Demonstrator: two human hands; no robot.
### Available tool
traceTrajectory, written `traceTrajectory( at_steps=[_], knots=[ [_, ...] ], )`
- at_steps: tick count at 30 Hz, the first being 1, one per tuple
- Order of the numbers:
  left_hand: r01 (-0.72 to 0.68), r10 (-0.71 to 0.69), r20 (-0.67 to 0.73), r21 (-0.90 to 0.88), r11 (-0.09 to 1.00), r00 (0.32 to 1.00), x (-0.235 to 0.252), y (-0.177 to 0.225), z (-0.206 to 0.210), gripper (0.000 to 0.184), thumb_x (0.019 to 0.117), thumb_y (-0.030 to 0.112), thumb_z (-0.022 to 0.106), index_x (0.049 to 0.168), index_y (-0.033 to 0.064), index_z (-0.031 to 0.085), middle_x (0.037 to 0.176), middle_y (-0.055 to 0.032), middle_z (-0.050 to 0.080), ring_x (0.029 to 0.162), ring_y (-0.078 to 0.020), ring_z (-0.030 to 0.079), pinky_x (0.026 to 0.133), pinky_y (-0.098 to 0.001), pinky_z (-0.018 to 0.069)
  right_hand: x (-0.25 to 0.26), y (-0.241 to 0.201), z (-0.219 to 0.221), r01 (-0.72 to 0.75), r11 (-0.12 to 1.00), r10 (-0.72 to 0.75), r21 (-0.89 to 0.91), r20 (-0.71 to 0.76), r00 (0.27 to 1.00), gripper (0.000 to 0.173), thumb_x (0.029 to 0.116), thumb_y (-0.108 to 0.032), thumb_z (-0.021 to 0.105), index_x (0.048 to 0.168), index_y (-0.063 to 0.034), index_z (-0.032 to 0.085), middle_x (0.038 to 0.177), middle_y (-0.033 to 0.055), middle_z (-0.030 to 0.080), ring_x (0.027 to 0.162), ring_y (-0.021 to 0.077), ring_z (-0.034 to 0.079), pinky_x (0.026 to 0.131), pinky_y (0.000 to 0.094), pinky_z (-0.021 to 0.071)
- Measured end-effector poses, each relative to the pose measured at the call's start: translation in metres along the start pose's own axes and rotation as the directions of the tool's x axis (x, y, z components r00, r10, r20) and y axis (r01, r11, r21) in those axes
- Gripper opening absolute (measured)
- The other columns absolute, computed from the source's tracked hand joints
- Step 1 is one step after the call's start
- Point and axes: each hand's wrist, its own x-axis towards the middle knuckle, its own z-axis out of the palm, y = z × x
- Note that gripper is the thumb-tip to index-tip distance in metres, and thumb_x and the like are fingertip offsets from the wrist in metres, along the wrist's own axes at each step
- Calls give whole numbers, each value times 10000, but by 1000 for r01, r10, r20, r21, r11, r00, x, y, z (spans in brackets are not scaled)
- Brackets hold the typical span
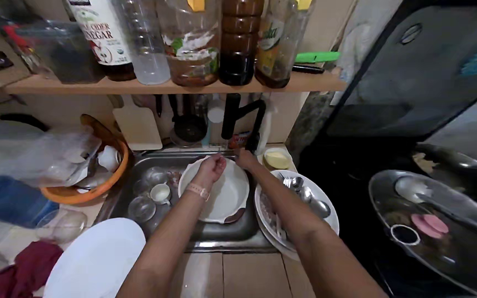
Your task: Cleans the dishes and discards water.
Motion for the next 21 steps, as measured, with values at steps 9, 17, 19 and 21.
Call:
traceTrajectory(
  at_steps=[9, 17, 19, 21],
  knots=[
    [-144, 146, -48, 41, 989, 988, 49, -13, 39, 72, 1073, 92, 471, 1108, 50, 517, 810, -17, 516, 560, -27, 478, 503, -130, 440, -23, 90, -63, -203, 948, 218, -245, 36, 975, 387, 939, -246, 723, 1151, 76, 676, 1201, 308, 656, 1169, 479, 618, 969, 696, 467],
    [-115, 139, -63, 293, 949, 988, 55, -9, 43, 167, 1103, 217, 439, 1040, 93, 531, 641, 41, 394, 415, -29, 325, 381, -156, 312, 10, 126, -54, -106, 897, 254, -430, 303, 918, 420, 1067, -267, 514, 1188, 115, 642, 1270, 321, 624, 1236, 467, 586, 1002, 682, 432],
    [-79, 112, -70, 364, 928, 991, 57, -12, 41, 142, 1085, 220, 498, 1050, 89, 540, 675, 32, 434, 440, -28, 364, 398, -155, 338, 13, 131, -54, -85, 909, 230, -408, 321, 919, 398, 1063, -240, 523, 1175, 124, 640, 1255, 329, 624, 1224, 474, 586, 995, 684, 432],
    [-66, 100, -65, 401, 914, 993, 54, -15, 40, 127, 1072, 202, 518, 1068, 80, 552, 692, 25, 458, 457, -31, 392, 413, -157, 359, 16, 134, -52, -92, 921, 221, -378, 316, 923, 359, 1047, -200, 557, 1149, 135, 639, 1221, 331, 630, 1190, 473, 601, 979, 675, 445]
  ],
)
